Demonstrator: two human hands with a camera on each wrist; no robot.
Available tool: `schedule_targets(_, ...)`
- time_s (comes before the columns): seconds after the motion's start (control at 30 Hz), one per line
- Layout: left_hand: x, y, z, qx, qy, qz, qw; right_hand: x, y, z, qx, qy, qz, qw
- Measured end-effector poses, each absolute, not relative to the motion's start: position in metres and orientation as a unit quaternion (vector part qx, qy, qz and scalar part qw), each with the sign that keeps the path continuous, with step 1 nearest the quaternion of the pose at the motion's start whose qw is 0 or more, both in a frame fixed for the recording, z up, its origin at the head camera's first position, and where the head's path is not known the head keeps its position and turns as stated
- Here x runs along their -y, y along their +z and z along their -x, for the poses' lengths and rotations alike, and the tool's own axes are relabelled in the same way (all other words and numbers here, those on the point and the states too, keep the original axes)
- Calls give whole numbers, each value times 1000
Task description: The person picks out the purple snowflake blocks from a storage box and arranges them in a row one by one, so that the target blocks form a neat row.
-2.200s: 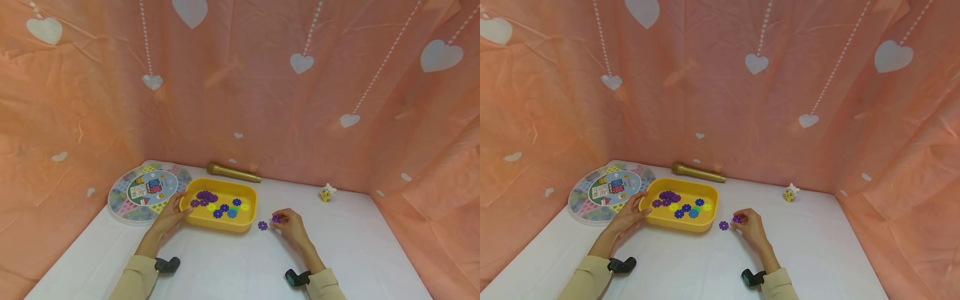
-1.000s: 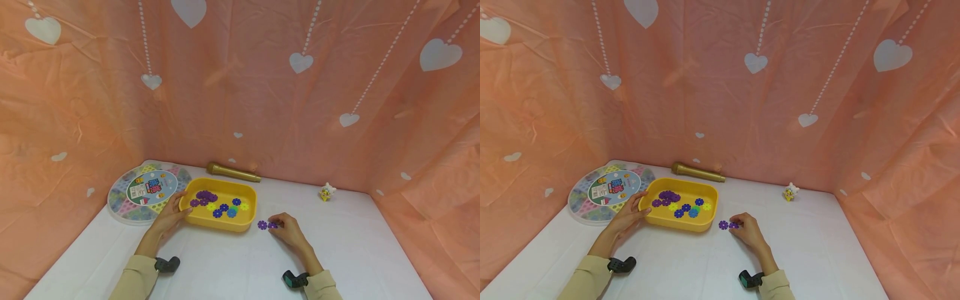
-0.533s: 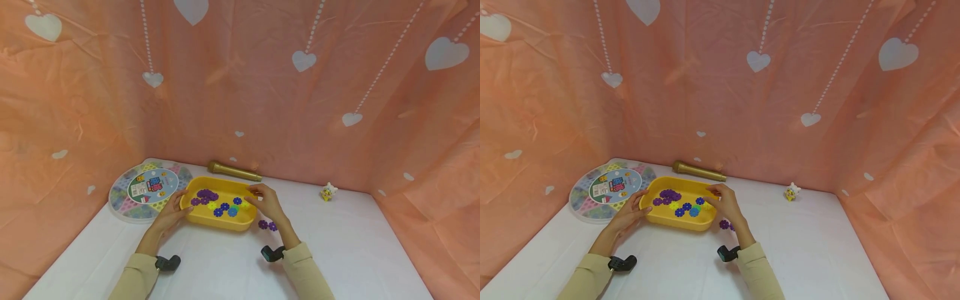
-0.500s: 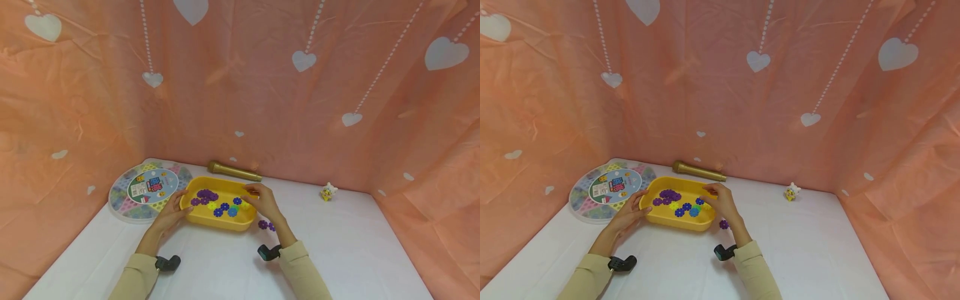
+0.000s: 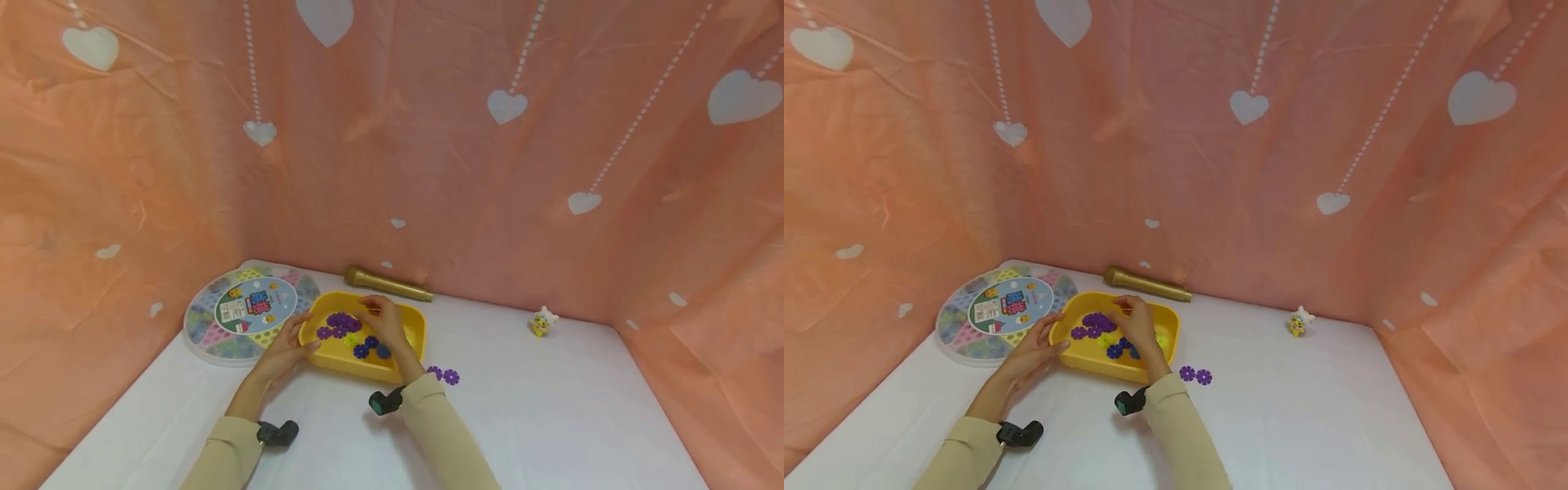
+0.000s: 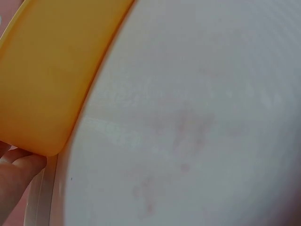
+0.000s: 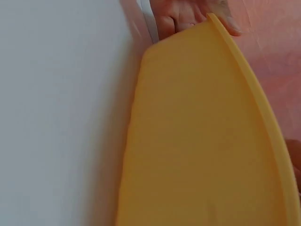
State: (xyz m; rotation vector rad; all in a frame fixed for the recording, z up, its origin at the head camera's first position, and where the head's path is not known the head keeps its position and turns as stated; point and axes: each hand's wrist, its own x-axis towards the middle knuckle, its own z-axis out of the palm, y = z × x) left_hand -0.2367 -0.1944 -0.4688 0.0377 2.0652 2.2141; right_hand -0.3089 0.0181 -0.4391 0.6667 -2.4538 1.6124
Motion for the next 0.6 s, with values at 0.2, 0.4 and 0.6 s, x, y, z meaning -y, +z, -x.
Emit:
schedule_targets(0.2,195,-469,235,-678,733,-24,49,-7,-450,312,815,540,-198,61)
schedule_targets(0.4,194,-470,236,-676,735,-31,46,-7,-457,316,819,533,-202,64)
schedule_targets(0.6,194,-472,236,-663,745,-66,36,-6,-463,322,832,512,-207,61)
